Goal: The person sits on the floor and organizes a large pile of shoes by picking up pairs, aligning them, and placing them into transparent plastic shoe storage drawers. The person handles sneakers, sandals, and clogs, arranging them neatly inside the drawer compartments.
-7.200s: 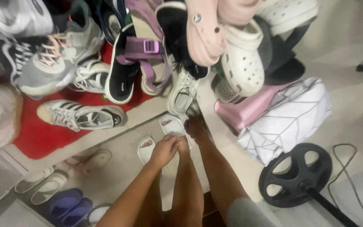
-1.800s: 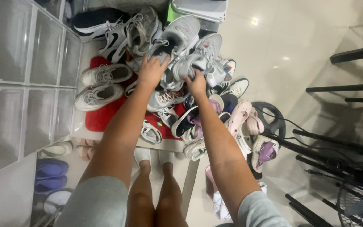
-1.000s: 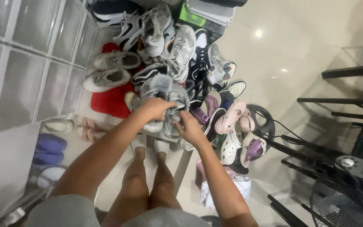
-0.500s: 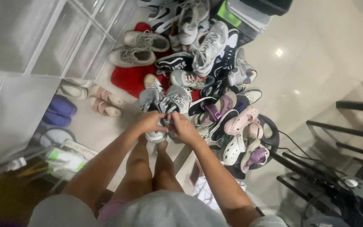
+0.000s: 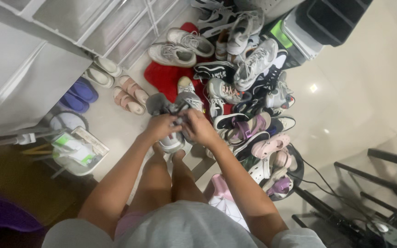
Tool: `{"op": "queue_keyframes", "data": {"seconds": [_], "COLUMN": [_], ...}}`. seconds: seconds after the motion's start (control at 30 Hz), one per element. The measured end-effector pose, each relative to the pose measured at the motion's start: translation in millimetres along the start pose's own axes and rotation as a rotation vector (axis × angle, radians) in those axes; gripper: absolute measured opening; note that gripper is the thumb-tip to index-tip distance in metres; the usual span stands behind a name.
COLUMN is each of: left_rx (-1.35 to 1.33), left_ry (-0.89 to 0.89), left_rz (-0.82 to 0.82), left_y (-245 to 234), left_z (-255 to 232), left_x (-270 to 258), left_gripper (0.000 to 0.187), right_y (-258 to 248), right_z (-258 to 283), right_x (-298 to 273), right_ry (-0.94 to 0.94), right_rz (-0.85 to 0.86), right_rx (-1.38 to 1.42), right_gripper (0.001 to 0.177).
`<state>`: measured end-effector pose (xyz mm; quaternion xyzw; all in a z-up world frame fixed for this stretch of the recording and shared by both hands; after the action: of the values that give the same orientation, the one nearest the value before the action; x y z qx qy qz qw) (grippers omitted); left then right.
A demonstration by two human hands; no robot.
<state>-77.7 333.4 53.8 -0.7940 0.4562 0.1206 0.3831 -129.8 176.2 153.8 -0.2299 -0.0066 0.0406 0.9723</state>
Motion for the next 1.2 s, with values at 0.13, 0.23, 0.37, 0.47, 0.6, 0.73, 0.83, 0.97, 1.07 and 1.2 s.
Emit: {"op": "queue_keyframes", "data": {"seconds": [0.13,0.23,0.37,0.47,0.6,0.73,0.83,0.97,1.07,1.2], "left_rx": [-0.077,-0.141,-0.060,-0.159,-0.184,-0.197,-0.187,-0.225,-0.395,-0.484], "left_ry": [-0.086,-0.124,-0.034,-0.075,-0.065,-0.103,-0.123,-0.118,-0.017,-0.081], "left_rz": [-0.030,-0.116,-0.316,-0.315,-0.380,-0.384,-0.399,-0.414,-0.435,-0.363], "left_y": [-33,-54,-82,-94,-116,-133,-143,-142,-138,-126], "left_z": [9,26,56,82,98,110,123,139,149,169], "left_x": [-12,-18,-19,-18,-17,-17,-8,12,33,72], "left_gripper": [0.046,0.050,0.055,0.054,0.052,0.050,0.052,0.050,0.045,0.042], "right_y": [7,13,27,42,67,92,109,128,137,139], "right_z": [3,-7,-28,-40,-53,-73,-92,-154,-205,-290], "right_x": [17,27,36,40,47,55,68,84,101,127], "right_ry": [0.016,0.044,0.139,0.202,0.257,0.323,0.184,0.315,0.203,0.185], "right_rz": [-0.120,-0.160,-0.175,-0.158,-0.195,-0.234,-0.255,-0.206,-0.227,-0.213], "right_rx": [0.076,0.076,0.054,0.085,0.162,0.144,-0.019,0.076,-0.091,-0.200], "right_gripper": [0.041,0.041,0.041,0.042,0.039,0.040,0.041,0.044,0.048,0.056]}}
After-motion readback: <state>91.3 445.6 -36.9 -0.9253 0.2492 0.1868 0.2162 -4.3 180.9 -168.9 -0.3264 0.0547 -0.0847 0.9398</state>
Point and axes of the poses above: each hand's wrist, its own x-axis towards the middle knuckle, its own y-axis out of the palm, z = x × y, the point moved 5 cm from there along x, towards the middle knuckle, and after that the axes turned 4 degrees about x, right-handed, at the moved point
